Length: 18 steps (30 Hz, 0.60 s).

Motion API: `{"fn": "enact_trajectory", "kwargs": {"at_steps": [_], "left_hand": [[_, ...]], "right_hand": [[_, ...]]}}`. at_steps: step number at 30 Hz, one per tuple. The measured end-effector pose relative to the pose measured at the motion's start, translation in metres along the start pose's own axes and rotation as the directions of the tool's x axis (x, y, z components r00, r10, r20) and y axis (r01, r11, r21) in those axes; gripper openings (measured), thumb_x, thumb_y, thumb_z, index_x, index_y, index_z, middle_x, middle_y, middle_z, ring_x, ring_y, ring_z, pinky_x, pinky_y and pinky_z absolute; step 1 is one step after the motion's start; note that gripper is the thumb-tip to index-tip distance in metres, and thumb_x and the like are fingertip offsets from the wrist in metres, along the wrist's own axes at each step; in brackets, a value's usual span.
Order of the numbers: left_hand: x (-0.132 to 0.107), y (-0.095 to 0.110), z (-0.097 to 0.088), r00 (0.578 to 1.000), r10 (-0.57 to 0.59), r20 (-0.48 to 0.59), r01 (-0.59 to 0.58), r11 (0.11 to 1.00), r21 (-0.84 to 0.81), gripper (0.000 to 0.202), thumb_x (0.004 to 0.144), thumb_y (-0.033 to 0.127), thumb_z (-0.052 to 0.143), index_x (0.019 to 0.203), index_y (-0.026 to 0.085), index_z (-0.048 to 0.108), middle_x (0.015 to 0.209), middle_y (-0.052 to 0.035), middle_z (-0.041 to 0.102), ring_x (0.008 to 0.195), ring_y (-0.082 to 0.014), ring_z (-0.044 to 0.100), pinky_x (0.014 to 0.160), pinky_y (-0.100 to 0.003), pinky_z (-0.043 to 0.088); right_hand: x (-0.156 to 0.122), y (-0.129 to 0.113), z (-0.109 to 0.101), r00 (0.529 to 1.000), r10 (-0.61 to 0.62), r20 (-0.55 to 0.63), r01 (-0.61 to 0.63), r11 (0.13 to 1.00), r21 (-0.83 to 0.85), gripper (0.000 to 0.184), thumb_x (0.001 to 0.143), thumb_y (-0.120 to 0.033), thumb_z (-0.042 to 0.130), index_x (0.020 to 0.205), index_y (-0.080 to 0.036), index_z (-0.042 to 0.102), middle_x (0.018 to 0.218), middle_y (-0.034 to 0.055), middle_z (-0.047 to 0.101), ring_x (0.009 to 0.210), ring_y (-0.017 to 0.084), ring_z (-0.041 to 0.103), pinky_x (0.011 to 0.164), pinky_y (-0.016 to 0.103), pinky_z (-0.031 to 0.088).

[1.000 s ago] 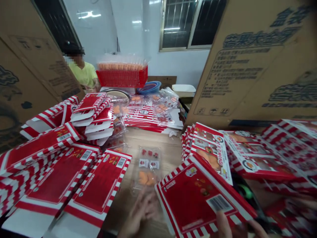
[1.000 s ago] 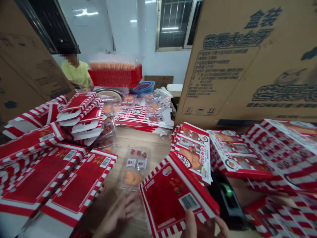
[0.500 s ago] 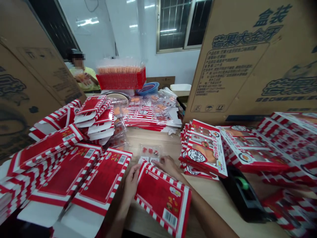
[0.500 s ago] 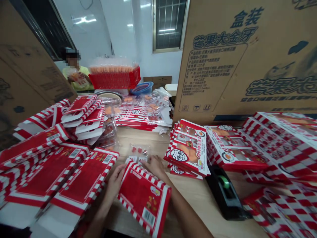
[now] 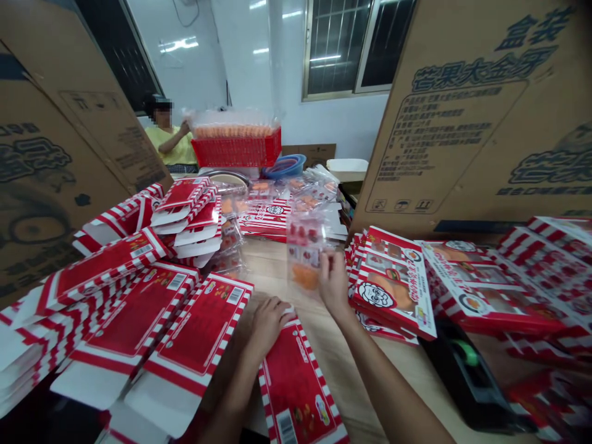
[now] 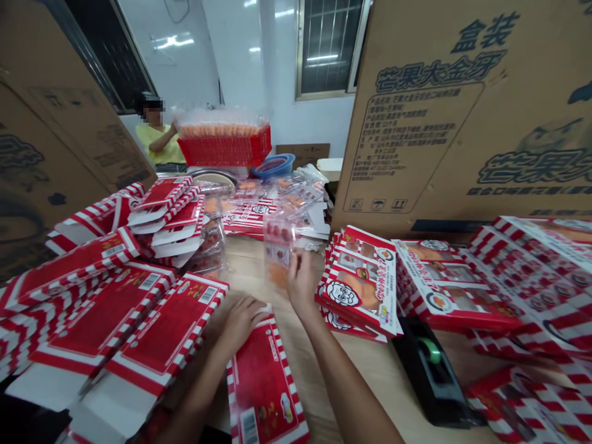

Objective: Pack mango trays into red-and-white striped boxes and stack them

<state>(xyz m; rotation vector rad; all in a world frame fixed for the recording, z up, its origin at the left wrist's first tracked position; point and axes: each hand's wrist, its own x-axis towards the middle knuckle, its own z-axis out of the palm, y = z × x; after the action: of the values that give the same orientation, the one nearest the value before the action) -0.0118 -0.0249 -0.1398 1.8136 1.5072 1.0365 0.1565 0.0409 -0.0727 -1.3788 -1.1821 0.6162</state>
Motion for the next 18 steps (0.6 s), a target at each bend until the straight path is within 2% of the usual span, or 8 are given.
{"fn": "enact_trajectory", "kwargs": {"at_steps": [3, 5, 7, 9, 11, 12, 15, 18], "left_hand": [[-0.007, 0.02, 0.014, 0.995, -0.01, -0.104, 0.002, 0.997, -0.075, 0.043, 0.085, 0.032, 0.053, 0.127, 0.023, 0.05, 0.122, -0.01, 0.056, 0.112, -0.0232, 0.053, 0.095, -0.04, 0.042], [-0.011, 0.037, 0.018, 0.988, -0.063, -0.141, 0.016, 0.948, -0.317, 0.062, 0.087, 0.039, 0.05, 0.142, 0.023, 0.025, 0.132, -0.0132, 0.048, 0.111, -0.0216, 0.055, 0.093, -0.039, 0.045], [-0.012, 0.056, 0.02, 0.983, -0.157, -0.097, 0.06, 0.771, -0.634, 0.078, 0.085, 0.047, 0.051, 0.145, 0.026, 0.004, 0.131, -0.0145, 0.049, 0.099, -0.0199, 0.062, 0.086, -0.038, 0.05], [-0.01, 0.072, 0.018, 0.965, -0.259, -0.043, 0.118, 0.574, -0.81, 0.087, 0.083, 0.05, 0.052, 0.145, 0.026, -0.004, 0.123, -0.0126, 0.056, 0.088, -0.0183, 0.066, 0.08, -0.036, 0.052], [-0.007, 0.078, 0.013, 0.944, -0.327, -0.048, 0.14, 0.528, -0.838, 0.087, 0.082, 0.047, 0.056, 0.145, 0.025, 0.002, 0.114, -0.0093, 0.062, 0.09, -0.0185, 0.066, 0.08, -0.034, 0.052], [-0.006, 0.077, 0.009, 0.946, -0.32, -0.057, 0.143, 0.567, -0.811, 0.083, 0.082, 0.044, 0.057, 0.145, 0.025, 0.007, 0.113, -0.0085, 0.063, 0.094, -0.0191, 0.065, 0.082, -0.033, 0.051], [-0.012, 0.053, -0.001, 0.969, -0.235, -0.075, 0.17, 0.856, -0.488, 0.06, 0.087, 0.037, 0.048, 0.14, 0.023, 0.026, 0.118, -0.009, 0.062, 0.109, -0.0206, 0.059, 0.091, -0.035, 0.047], [-0.027, 0.017, -0.008, 0.964, -0.237, -0.123, 0.221, 0.966, -0.131, 0.038, 0.083, 0.032, 0.049, 0.118, 0.018, 0.053, 0.115, -0.0117, 0.061, 0.118, -0.0273, 0.05, 0.102, -0.046, 0.036]], "right_hand": [[-0.007, -0.022, -0.022, 0.981, -0.052, -0.186, 0.074, 0.991, 0.111, 0.025, 0.088, -0.045, 0.042, 0.083, -0.021, 0.047, 0.086, 0.0024, 0.056, 0.086, 0.018, 0.055, 0.079, 0.032, 0.044], [-0.014, -0.03, -0.034, 0.967, -0.04, -0.253, 0.086, 0.981, 0.171, 0.027, 0.086, -0.048, 0.041, 0.08, -0.022, 0.045, 0.078, -0.0007, 0.052, 0.075, 0.016, 0.053, 0.072, 0.029, 0.044], [-0.022, -0.035, -0.041, 0.96, -0.01, -0.281, 0.075, 0.972, 0.222, 0.027, 0.085, -0.049, 0.043, 0.08, -0.022, 0.045, 0.07, -0.0035, 0.049, 0.064, 0.013, 0.05, 0.063, 0.026, 0.043], [-0.032, -0.037, -0.045, 0.959, 0.024, -0.283, 0.054, 0.963, 0.266, 0.027, 0.084, -0.049, 0.045, 0.088, -0.022, 0.048, 0.066, -0.005, 0.048, 0.055, 0.012, 0.048, 0.055, 0.025, 0.042], [-0.041, -0.038, -0.047, 0.979, 0.065, -0.194, 0.001, 0.947, 0.322, 0.032, 0.08, -0.05, 0.052, 0.098, -0.023, 0.052, 0.067, -0.004, 0.055, 0.054, 0.013, 0.052, 0.054, 0.025, 0.044], [-0.045, -0.039, -0.049, 0.992, 0.081, -0.095, -0.043, 0.938, 0.345, 0.036, 0.076, -0.05, 0.057, 0.1, -0.022, 0.055, 0.07, -0.0023, 0.06, 0.058, 0.015, 0.057, 0.056, 0.027, 0.047], [-0.05, -0.04, -0.054, 0.968, 0.091, 0.232, -0.17, 0.923, 0.346, 0.038, 0.062, -0.045, 0.074, 0.091, -0.02, 0.066, 0.078, 0.004, 0.071, 0.073, 0.024, 0.066, 0.068, 0.036, 0.054], [-0.05, -0.038, -0.058, 0.964, 0.08, 0.254, -0.165, 0.927, 0.336, 0.032, 0.061, -0.042, 0.076, 0.083, -0.019, 0.07, 0.084, 0.007, 0.074, 0.082, 0.027, 0.068, 0.078, 0.044, 0.053]]}}
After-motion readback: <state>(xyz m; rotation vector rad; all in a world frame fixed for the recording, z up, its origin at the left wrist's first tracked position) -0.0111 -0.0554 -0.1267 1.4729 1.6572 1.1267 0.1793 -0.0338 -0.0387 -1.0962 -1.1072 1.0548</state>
